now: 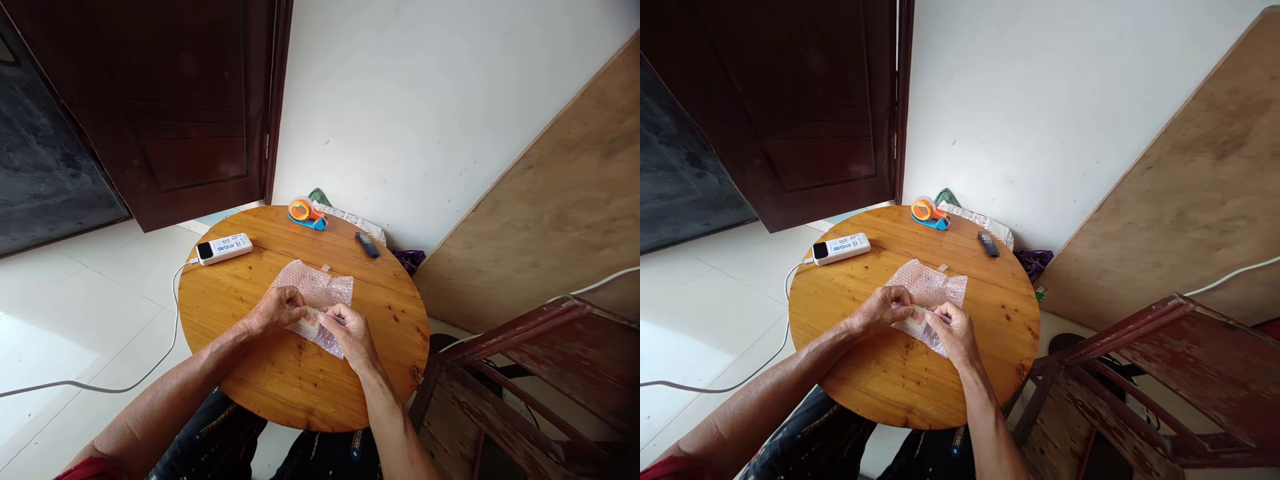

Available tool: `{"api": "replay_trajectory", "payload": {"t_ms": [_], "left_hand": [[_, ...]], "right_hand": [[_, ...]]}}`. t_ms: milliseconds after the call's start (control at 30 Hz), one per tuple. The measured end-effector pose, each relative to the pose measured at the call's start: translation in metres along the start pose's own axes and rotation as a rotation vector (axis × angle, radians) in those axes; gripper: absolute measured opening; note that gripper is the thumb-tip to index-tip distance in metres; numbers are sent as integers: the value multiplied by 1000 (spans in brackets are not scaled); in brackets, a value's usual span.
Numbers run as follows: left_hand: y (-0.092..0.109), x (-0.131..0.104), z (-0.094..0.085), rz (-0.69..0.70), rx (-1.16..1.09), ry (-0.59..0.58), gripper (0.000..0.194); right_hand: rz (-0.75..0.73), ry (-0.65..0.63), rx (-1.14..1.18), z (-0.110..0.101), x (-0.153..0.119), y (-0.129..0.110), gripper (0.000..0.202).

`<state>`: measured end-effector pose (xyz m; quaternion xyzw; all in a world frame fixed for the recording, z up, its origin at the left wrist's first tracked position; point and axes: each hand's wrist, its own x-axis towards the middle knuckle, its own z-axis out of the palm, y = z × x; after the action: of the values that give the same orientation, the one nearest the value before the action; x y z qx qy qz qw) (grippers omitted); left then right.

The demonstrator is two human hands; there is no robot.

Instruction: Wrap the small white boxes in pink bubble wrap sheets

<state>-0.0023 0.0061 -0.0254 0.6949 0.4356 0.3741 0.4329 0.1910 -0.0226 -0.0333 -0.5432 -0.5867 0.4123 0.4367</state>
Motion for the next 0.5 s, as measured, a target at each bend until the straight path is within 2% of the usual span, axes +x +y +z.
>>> {"api": "replay_trajectory", "payload": {"t_ms": [200, 367, 500], "left_hand": [[3, 5, -4, -22, 32, -64, 7], [0, 9, -7, 10, 49, -127, 35], [-5, 12, -6, 24, 132, -135, 35]], "right_hand": [[16, 43, 41, 2, 0, 5, 25], [-32, 86, -4, 1, 1, 8, 26], [-76, 135, -56, -5, 2, 10, 24]]}}
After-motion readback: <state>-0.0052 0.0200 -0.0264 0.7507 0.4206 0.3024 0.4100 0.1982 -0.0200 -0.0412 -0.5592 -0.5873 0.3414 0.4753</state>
